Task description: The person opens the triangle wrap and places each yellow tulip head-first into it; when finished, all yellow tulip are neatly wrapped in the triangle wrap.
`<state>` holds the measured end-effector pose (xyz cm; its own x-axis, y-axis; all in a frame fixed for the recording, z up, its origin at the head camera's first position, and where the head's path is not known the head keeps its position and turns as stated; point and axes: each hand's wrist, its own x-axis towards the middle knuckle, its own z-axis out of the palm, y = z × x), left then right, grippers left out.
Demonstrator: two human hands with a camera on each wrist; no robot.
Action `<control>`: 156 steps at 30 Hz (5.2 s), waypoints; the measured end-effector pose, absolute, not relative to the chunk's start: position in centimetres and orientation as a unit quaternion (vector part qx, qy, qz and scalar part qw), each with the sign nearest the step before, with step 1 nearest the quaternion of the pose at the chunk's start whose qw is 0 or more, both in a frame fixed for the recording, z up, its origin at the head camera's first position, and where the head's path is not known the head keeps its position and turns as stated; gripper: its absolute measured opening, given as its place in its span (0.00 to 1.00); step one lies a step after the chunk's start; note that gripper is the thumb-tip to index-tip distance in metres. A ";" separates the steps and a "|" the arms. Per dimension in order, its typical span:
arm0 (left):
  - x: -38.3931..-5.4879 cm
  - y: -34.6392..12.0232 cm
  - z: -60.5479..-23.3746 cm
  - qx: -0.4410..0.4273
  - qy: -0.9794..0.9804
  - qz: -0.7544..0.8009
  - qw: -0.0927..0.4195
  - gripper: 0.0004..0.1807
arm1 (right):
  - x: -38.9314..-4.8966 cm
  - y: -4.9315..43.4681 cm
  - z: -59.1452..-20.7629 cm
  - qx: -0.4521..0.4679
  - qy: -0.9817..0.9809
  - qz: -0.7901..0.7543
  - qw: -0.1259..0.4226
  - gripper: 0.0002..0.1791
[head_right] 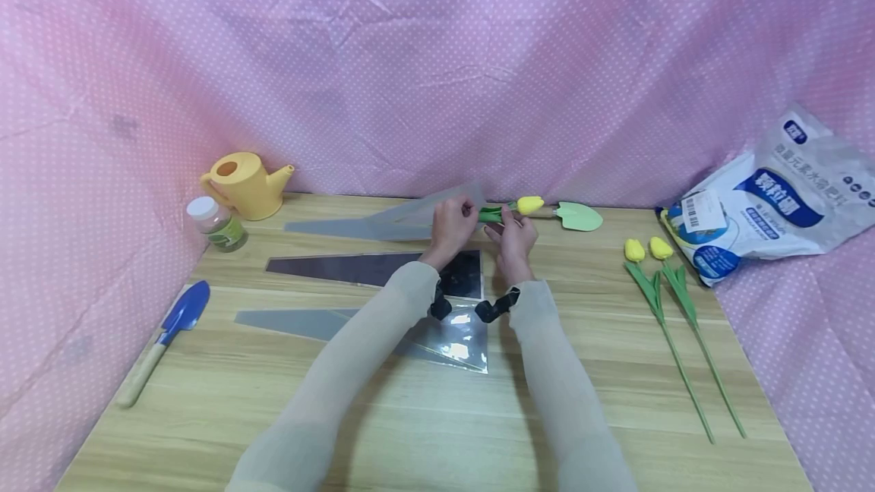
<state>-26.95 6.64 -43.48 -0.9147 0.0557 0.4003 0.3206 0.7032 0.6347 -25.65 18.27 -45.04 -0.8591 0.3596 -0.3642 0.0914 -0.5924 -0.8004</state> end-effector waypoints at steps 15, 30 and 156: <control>-26.9 7.1 -43.4 -0.122 -0.908 -0.359 0.179 0.05 | -25.6 18.2 -45.3 -0.288 -0.446 0.832 0.162 0.06; -26.9 7.3 -43.2 -0.134 -0.907 -0.358 0.174 0.06 | -25.5 17.1 -45.7 -0.259 -0.490 0.821 0.133 0.05; -30.7 -1.4 -45.7 -0.269 -0.950 -0.154 -0.028 0.46 | -24.4 23.8 -44.0 -0.196 -0.597 0.775 0.060 0.06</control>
<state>-30.68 -1.38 -45.69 -0.8536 0.5201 0.0295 0.5029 0.8079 0.3071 -24.42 23.81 -43.98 -0.9162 0.3265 -0.2322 0.1412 -0.2792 -0.9498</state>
